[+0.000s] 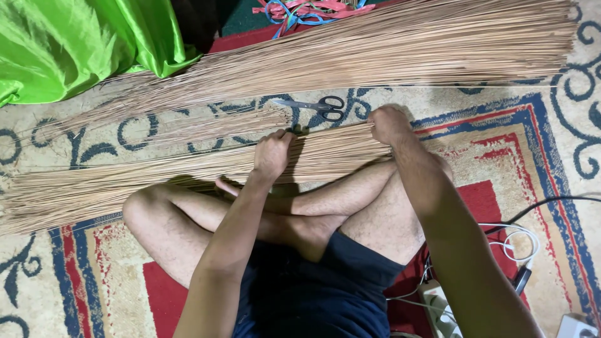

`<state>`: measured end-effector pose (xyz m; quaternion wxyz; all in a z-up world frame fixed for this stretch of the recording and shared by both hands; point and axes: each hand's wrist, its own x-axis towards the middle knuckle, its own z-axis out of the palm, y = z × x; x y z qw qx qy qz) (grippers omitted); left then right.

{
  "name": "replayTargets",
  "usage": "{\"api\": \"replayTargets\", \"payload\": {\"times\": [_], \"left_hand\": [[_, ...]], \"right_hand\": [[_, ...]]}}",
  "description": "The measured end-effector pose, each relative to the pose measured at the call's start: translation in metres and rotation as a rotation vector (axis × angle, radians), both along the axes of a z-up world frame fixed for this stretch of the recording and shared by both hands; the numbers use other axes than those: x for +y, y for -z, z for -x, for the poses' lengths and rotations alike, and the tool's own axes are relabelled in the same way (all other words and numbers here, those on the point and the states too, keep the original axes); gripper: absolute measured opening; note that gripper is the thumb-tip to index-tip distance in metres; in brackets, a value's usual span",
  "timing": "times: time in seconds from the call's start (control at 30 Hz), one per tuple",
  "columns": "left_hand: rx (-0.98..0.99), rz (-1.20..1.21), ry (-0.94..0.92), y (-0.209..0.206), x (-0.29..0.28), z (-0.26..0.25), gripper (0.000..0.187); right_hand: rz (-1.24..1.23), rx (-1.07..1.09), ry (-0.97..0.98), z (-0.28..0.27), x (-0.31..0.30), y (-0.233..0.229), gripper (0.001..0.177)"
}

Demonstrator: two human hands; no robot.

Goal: Organizing and trimming bundles of palm leaf ribs to make a broom

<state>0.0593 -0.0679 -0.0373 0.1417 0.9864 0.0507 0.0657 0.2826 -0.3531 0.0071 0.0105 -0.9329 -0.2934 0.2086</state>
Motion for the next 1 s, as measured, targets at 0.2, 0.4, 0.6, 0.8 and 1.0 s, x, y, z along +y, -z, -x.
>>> {"api": "replayTargets", "payload": {"times": [0.2, 0.4, 0.6, 0.8, 1.0], "left_hand": [[-0.009, 0.015, -0.022, 0.014, 0.0, -0.002, 0.012], [-0.013, 0.015, -0.024, 0.013, 0.004, 0.0, 0.014], [-0.017, -0.004, -0.016, 0.007, 0.004, 0.002, 0.014], [-0.025, -0.002, -0.019, 0.009, 0.002, 0.002, 0.015], [-0.027, -0.005, -0.015, 0.013, 0.003, 0.002, 0.014]], "right_hand": [[0.003, -0.031, -0.038, 0.004, -0.001, 0.0, 0.028], [-0.01, 0.028, -0.003, 0.033, 0.013, -0.053, 0.033], [-0.143, -0.008, -0.056, 0.019, 0.007, -0.018, 0.021], [-0.157, -0.115, -0.218, 0.025, 0.015, -0.035, 0.014], [-0.14, -0.173, -0.29, 0.024, 0.019, -0.02, 0.01]]}}
